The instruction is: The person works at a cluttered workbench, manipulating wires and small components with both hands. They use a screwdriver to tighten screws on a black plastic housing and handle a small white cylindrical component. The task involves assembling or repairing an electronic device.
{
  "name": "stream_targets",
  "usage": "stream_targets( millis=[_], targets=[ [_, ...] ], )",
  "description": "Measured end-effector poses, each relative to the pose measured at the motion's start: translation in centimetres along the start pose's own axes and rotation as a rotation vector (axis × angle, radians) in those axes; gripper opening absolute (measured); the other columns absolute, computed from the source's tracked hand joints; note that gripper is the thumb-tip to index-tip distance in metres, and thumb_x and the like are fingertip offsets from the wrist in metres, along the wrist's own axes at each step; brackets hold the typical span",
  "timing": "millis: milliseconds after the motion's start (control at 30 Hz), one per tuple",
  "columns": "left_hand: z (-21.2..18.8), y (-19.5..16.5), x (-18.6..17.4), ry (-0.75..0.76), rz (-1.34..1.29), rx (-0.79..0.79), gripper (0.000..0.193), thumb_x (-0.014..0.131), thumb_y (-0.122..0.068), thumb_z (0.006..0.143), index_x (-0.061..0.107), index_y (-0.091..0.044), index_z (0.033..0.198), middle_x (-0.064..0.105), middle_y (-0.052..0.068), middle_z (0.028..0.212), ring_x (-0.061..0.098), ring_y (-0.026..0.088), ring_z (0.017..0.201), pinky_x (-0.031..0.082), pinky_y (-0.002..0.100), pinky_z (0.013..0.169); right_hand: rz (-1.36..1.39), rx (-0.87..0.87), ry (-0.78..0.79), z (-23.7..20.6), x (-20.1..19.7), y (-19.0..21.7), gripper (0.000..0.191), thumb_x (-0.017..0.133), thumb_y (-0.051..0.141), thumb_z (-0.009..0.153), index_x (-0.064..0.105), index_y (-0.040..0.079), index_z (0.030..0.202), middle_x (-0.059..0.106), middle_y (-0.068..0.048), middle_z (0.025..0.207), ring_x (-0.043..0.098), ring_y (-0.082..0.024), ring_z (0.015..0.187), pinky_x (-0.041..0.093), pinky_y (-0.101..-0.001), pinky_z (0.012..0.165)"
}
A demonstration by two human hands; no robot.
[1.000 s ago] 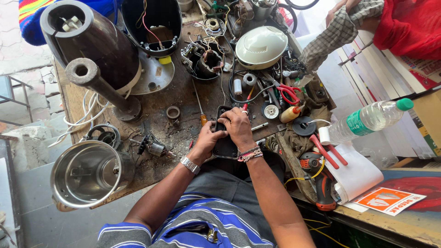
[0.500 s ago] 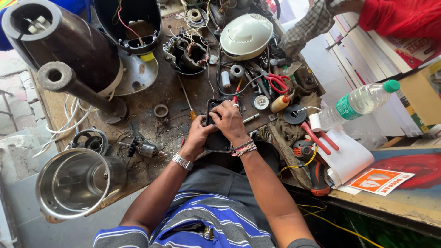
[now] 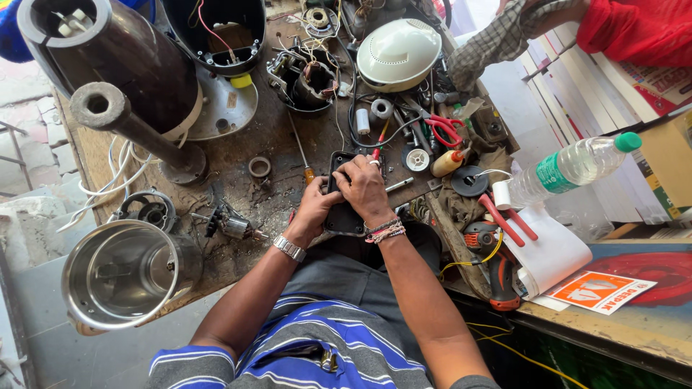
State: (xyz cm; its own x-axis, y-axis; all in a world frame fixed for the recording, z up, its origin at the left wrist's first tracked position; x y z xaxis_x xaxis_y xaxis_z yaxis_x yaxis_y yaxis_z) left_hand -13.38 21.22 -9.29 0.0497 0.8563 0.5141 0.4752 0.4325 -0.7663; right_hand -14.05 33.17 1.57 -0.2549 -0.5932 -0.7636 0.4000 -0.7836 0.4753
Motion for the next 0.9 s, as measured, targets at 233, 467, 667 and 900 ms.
stream_targets(
  millis=[233, 467, 667, 900],
  targets=[
    [0.3, 0.1, -0.3, -0.014, 0.008, -0.013, 0.048, 0.075, -0.003, 0.082, 0.053, 0.004, 0.124, 0.069, 0.012, 0.1, 0.071, 0.017, 0.082, 0.062, 0.031, 0.068, 0.052, -0.042, 0.002, 0.1, -0.6, 0.6, 0.016, 0.074, 0.014, 0.088, 0.073, 0.004, 0.1, 0.064, -0.012, 0.096, 0.063, -0.034, 0.093, 0.051, -0.045, 0.085],
    [0.0, 1.0, -0.6, -0.017, 0.044, 0.02, 0.046, 0.073, 0.001, 0.078, 0.054, 0.003, 0.119, 0.068, 0.01, 0.1, 0.07, 0.018, 0.083, 0.063, 0.032, 0.071, -0.036, -0.006, -0.028, -0.6, -0.4, 0.3, 0.013, 0.078, 0.018, 0.09, 0.07, 0.007, 0.088, 0.062, -0.01, 0.092, 0.062, -0.033, 0.09, 0.051, -0.0446, 0.084],
    [-1.0, -0.5, 0.0, -0.018, 0.016, -0.03, 0.047, 0.076, 0.001, 0.08, 0.054, 0.004, 0.121, 0.069, 0.011, 0.103, 0.072, 0.018, 0.086, 0.064, 0.031, 0.076, 0.08, 0.077, -0.185, -2.7, -2.7, -0.1, 0.014, 0.078, 0.018, 0.09, 0.069, 0.007, 0.09, 0.066, -0.008, 0.092, 0.063, -0.031, 0.092, 0.05, -0.0422, 0.085],
    [-1.9, -1.5, 0.7, -0.028, 0.003, -0.071, 0.045, 0.072, 0.0, 0.083, 0.053, 0.008, 0.123, 0.068, 0.016, 0.105, 0.074, 0.023, 0.086, 0.066, 0.037, 0.077, -0.098, 0.374, -0.304, -7.5, -8.3, -6.5, 0.008, 0.073, 0.009, 0.095, 0.07, 0.006, 0.101, 0.067, -0.009, 0.093, 0.065, -0.029, 0.089, 0.051, -0.0416, 0.082]
  ],
)
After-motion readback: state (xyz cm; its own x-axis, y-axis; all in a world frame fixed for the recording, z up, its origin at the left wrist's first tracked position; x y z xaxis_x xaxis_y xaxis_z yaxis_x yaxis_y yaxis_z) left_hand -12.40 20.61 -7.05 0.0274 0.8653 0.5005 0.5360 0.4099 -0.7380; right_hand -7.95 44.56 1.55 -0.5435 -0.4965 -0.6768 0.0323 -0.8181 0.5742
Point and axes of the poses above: each hand's wrist, its own z-axis towards the middle knuckle, its own x-axis out of the palm, y = z × x, the point moved 4 cm from there along z, towards the middle knuckle
